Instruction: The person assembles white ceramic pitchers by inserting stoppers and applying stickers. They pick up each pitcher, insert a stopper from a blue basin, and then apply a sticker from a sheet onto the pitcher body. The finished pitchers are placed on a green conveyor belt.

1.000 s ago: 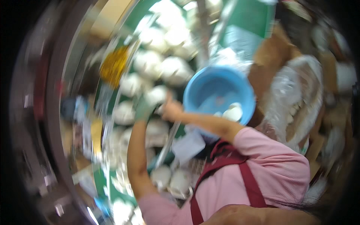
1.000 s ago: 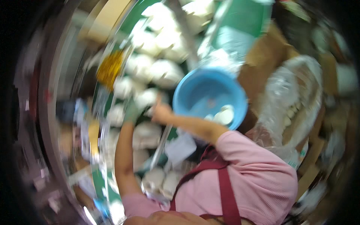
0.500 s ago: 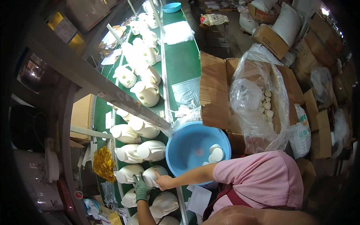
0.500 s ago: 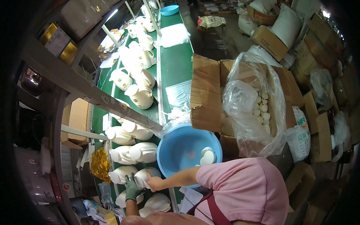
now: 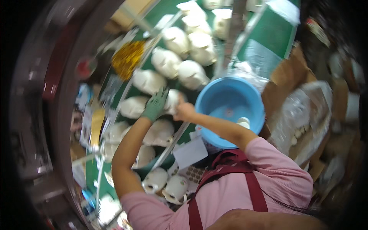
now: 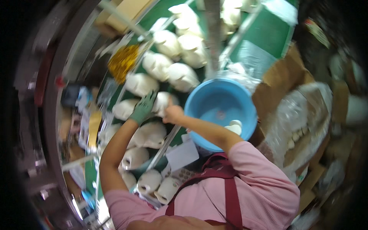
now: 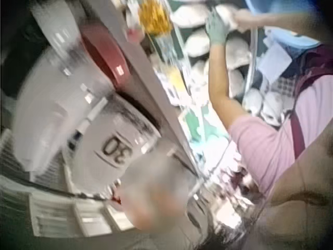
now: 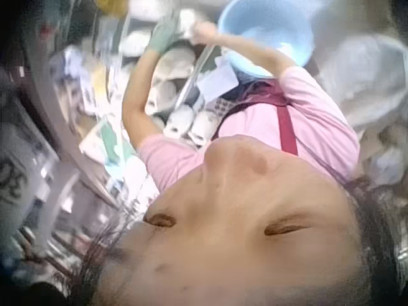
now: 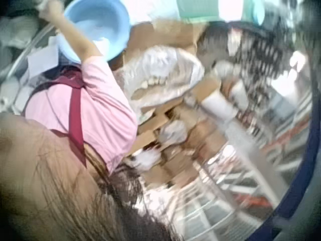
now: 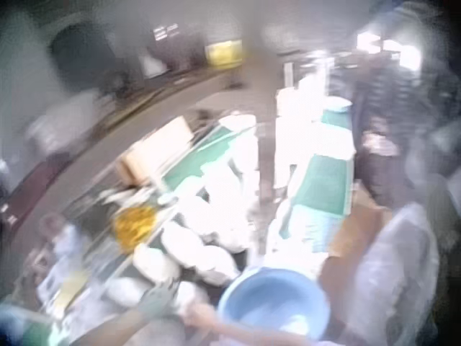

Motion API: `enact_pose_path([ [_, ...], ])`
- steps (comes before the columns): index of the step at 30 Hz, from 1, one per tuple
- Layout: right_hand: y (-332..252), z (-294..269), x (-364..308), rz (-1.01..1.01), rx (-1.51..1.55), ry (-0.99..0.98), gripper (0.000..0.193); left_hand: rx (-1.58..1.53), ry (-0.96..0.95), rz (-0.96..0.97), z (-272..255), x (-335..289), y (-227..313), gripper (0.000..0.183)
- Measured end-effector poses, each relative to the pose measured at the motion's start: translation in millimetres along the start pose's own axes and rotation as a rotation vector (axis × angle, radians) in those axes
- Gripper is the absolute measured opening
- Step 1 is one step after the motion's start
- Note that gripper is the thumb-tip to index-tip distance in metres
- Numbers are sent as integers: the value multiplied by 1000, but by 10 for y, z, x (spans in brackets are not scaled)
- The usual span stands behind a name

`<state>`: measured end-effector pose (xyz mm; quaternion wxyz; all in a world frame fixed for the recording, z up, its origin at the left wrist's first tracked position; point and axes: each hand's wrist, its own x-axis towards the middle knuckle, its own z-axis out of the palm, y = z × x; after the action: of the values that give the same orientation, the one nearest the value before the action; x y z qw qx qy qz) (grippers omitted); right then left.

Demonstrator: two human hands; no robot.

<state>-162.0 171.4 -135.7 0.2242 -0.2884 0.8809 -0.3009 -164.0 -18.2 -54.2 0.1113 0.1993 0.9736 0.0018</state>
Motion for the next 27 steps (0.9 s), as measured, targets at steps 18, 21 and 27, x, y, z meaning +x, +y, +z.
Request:
enact_pose_path([
  [18, -92, -1382, 1080, 34, -370, 520, 42, -181, 337, -292, -546, 1432, -1082, 105],
  [21, -250, -1226, 1454, 135, -408, 259, 69, -324, 138, -220, -340, 1549, -1472, 105],
  [27, -38, -1038, 1724, 144, -400, 240, 46, -463, 153, -568, -497, 1784, -1270, 98],
])
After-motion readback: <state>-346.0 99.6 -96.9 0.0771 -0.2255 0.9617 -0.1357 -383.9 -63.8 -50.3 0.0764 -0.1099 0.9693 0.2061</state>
